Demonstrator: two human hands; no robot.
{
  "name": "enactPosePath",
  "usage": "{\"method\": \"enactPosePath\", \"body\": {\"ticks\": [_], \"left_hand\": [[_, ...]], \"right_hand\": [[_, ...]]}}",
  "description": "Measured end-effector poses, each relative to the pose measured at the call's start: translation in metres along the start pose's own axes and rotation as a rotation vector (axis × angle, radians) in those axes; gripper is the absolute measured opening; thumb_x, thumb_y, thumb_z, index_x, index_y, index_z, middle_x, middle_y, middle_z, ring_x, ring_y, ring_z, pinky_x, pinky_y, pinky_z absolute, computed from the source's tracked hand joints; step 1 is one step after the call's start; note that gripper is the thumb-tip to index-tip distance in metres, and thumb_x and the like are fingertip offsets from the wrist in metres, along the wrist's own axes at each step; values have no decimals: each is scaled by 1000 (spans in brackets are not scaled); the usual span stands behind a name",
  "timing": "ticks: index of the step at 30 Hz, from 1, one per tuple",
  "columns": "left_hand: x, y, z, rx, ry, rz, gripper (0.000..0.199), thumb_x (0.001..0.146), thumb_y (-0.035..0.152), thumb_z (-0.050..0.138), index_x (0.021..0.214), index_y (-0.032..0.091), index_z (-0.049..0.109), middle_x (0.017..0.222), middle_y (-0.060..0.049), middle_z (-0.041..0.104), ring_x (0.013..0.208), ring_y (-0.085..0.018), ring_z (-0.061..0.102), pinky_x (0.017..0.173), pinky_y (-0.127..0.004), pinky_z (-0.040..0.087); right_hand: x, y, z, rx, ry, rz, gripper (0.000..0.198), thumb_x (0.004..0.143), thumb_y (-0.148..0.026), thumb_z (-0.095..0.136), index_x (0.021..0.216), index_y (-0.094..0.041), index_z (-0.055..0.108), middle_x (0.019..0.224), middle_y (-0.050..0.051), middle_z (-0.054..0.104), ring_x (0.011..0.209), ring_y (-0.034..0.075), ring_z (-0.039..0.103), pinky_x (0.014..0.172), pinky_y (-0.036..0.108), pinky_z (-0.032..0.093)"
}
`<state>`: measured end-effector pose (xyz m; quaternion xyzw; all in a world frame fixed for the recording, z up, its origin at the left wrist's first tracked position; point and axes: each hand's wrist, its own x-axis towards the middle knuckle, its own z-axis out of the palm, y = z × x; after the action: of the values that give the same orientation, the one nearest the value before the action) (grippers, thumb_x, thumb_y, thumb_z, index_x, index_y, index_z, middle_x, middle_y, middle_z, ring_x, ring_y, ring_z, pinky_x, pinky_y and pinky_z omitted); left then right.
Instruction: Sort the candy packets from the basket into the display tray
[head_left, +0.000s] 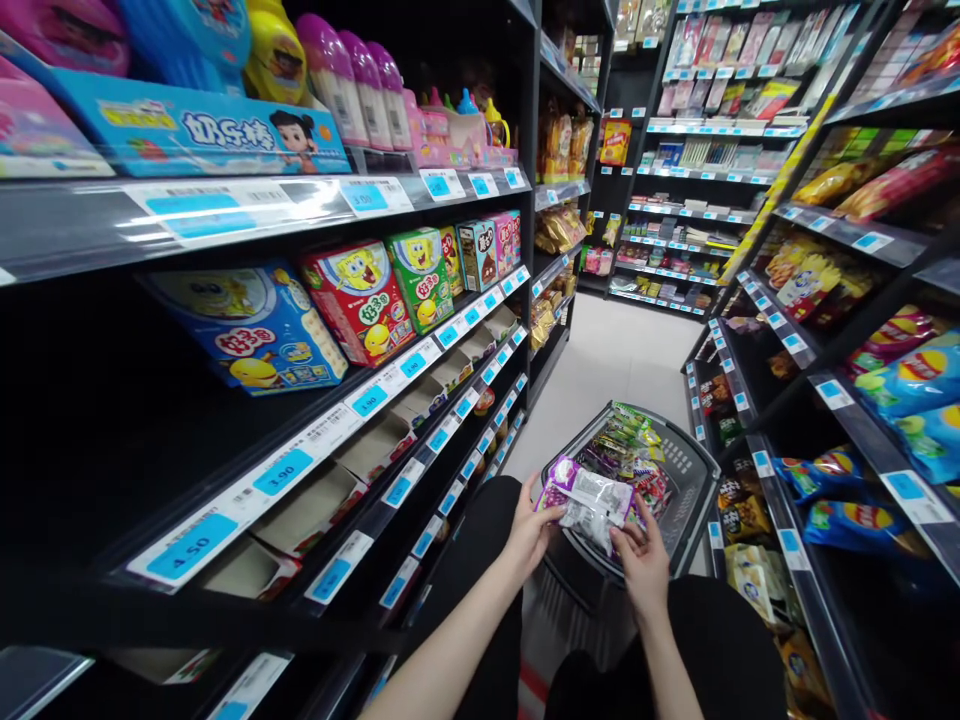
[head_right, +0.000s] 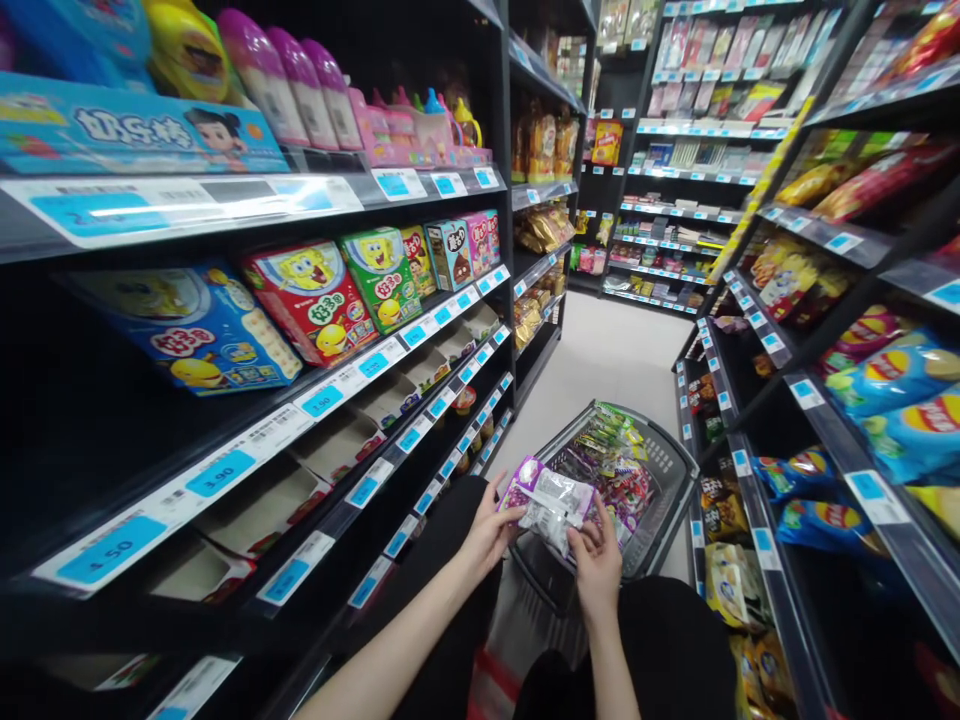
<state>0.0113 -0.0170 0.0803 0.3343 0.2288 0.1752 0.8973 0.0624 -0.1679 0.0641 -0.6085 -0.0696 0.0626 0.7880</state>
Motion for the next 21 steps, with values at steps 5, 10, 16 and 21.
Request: {"method": "enactPosePath", "body": {"ticks": [5,10,16,21], "left_hand": [[-2,13,-2,327,-245,71,92,49,11,78,132,21,40,100,-9,66,77,-18,63,68,-26,48],[-4,9,-6,839,-283,120,36,56,23,76,90,13,72,86,-6,72,79,-20,62,75,-27,45],[-5,2,-4,939,-182,216,16,64,28,69,68,14,73,67,-3,70,65,-16,60,64,-22,42],[-8,1,0,1001,-118,260,15,66,27,67,64,13,71,60,0,66,58,-13,53,58,-20,37]], "right_hand": [[5,-9,-26,-178,38,48,40,57,-38,75,92,-19,72,89,7,71,85,21,63,78,33,50],[4,-18,-40,-296,2,59,35,58,-42,72,83,-18,73,88,9,72,86,26,64,84,39,46],[5,-19,-38,-413,-70,-68,31,66,-47,63,71,-17,66,70,4,66,71,20,60,68,30,46],[3,-14,-36,-599,-37,-72,36,71,-54,54,64,-19,56,57,-2,54,55,14,48,57,26,38]]}}
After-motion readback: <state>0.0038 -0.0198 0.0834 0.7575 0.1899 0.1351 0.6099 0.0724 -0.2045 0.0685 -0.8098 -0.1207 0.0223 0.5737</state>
